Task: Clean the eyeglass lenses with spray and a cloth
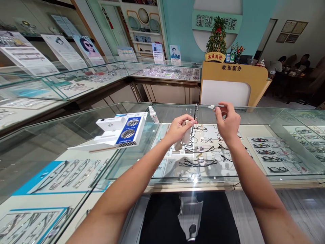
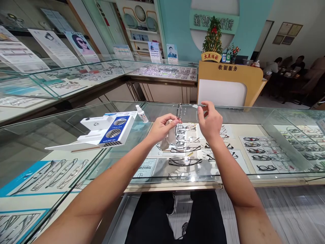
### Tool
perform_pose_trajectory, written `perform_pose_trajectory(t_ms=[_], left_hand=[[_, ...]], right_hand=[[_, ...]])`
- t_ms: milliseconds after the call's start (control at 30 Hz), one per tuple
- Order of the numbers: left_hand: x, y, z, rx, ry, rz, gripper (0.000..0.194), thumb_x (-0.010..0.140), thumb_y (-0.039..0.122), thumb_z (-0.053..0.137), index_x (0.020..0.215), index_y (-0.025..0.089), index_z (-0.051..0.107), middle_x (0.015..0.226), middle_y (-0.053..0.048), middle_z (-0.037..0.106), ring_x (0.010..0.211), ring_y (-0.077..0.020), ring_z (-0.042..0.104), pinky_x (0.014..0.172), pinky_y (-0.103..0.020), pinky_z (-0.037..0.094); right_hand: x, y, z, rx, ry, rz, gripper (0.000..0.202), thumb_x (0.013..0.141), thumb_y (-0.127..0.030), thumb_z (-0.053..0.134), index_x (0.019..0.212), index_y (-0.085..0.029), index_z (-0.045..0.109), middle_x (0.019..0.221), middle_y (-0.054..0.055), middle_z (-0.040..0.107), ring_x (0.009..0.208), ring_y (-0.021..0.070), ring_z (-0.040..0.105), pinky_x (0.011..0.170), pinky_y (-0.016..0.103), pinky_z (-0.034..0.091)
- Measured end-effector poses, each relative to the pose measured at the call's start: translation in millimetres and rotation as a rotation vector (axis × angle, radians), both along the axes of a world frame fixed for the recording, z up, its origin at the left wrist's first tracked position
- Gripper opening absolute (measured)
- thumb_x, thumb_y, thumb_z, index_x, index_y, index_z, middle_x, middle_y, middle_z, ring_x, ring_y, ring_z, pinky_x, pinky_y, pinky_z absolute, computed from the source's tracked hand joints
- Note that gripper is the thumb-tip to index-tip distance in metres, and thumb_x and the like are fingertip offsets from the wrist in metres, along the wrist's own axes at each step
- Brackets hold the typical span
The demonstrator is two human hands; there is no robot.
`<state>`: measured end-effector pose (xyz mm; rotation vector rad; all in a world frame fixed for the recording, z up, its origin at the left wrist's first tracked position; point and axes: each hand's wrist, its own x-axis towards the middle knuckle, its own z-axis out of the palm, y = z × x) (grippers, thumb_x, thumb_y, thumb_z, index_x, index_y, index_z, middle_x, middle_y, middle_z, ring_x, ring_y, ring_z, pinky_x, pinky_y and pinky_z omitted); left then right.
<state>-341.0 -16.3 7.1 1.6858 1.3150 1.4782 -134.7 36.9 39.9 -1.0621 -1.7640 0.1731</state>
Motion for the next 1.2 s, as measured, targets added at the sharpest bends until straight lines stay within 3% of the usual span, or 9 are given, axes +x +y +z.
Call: perform_pose_trajectory(t_ms=[233,333,900,1200], left_hand=[[2.7,2.9,-6.0,0.119,-0.018,0.067,0.037,0.086,0.056,0.072,0.082,0.019,0.073,0.083,-0.004,0.074,0.081,-0.0192,0.063,0.077,-0.031,0.049],[2.4,3.5,-7.0,0.136,-0.011,0.054,0.039,0.087,0.058,0.072,0.085,0.019,0.074,0.082,-0.002,0.073,0.077,-0.018,0.061,0.075,-0.03,0.049],[-1.6,7.8,-8.4,0.212,-0.099,0.184,0.037,0.089,0.056,0.074,0.088,0.02,0.075,0.093,-0.007,0.081,0.092,-0.0218,0.073,0.087,-0.035,0.054],[-4.3,11.1,-8.6,0.298,-0.205,0.291,0.033,0.089,0.052,0.075,0.086,0.02,0.073,0.092,-0.006,0.081,0.094,-0.0215,0.076,0.091,-0.035,0.055]], right_hand=[[-17.4,-4.2,-23.6,0.294,-0.335,0.255,0.028,0.106,-0.033,0.049,0.121,-0.021,0.069,0.104,0.008,0.079,0.087,0.0226,0.069,0.08,0.037,0.042],[-19.5,-3.5,-28.5,0.348,-0.425,0.277,0.03,0.105,-0.027,0.05,0.127,-0.021,0.07,0.106,0.009,0.077,0.092,0.0245,0.066,0.078,0.039,0.039],[-17.2,-3.9,-22.3,0.194,-0.441,0.148,0.035,0.107,-0.032,0.048,0.132,-0.022,0.07,0.106,0.011,0.072,0.098,0.0268,0.063,0.081,0.04,0.036],[-15.8,-2.5,-19.0,0.057,-0.448,0.062,0.03,0.106,-0.033,0.05,0.107,-0.021,0.077,0.097,0.009,0.074,0.092,0.0249,0.064,0.081,0.039,0.033]])
